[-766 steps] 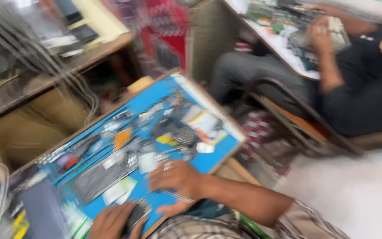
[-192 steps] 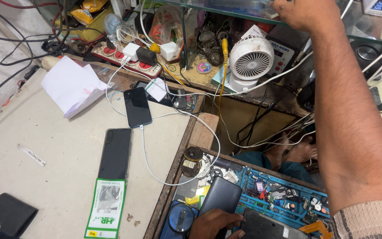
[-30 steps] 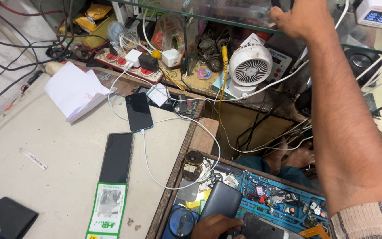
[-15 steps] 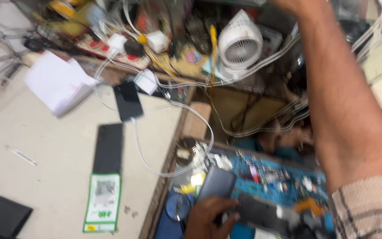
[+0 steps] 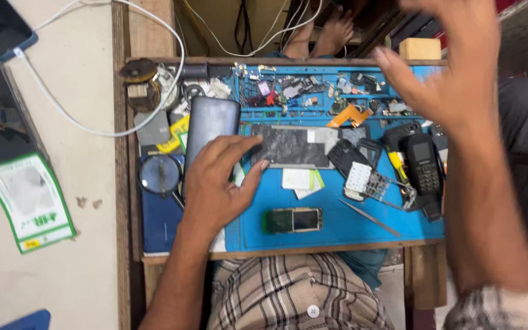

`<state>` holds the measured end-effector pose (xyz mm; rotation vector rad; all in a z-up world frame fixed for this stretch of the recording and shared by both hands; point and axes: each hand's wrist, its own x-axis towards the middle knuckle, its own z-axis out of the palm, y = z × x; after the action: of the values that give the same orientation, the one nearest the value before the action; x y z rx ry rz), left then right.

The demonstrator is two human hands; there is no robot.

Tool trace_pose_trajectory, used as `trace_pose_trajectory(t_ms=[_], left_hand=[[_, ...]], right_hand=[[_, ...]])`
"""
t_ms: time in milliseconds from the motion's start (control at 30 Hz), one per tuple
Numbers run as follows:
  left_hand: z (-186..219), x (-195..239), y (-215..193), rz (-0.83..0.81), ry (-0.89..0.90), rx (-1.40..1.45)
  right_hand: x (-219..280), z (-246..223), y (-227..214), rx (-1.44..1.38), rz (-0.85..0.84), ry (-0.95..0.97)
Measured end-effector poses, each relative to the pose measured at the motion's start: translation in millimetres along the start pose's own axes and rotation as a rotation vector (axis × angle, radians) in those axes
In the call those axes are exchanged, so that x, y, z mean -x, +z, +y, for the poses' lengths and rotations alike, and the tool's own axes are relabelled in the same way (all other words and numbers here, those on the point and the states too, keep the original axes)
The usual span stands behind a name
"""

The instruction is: The person disassembles a small green mobile phone, removes the battery, and uses tweezers to manipulate internal components. They then pick up a circuit board and continue working on the phone's internals, occasionally reaching for other parts on the cluttered workbench.

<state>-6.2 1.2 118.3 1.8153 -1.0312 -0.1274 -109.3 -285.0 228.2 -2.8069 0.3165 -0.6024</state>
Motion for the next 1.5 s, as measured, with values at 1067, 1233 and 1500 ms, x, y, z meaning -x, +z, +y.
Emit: trace_pose_trajectory(t_ms=[1067,1233,1500], left_hand=[[37,45,78,-0.299,0.232,-0.057],[37,44,81,-0.305,0.234,-0.087],[37,43,79,-0.279,0.235,-0.058]], right_hand=[[242,19,39,-0.107,0.112,0.246],[238,17,33,-0.188,0.158,0.269],[252,20,47,-0.448,0.282,0.368]])
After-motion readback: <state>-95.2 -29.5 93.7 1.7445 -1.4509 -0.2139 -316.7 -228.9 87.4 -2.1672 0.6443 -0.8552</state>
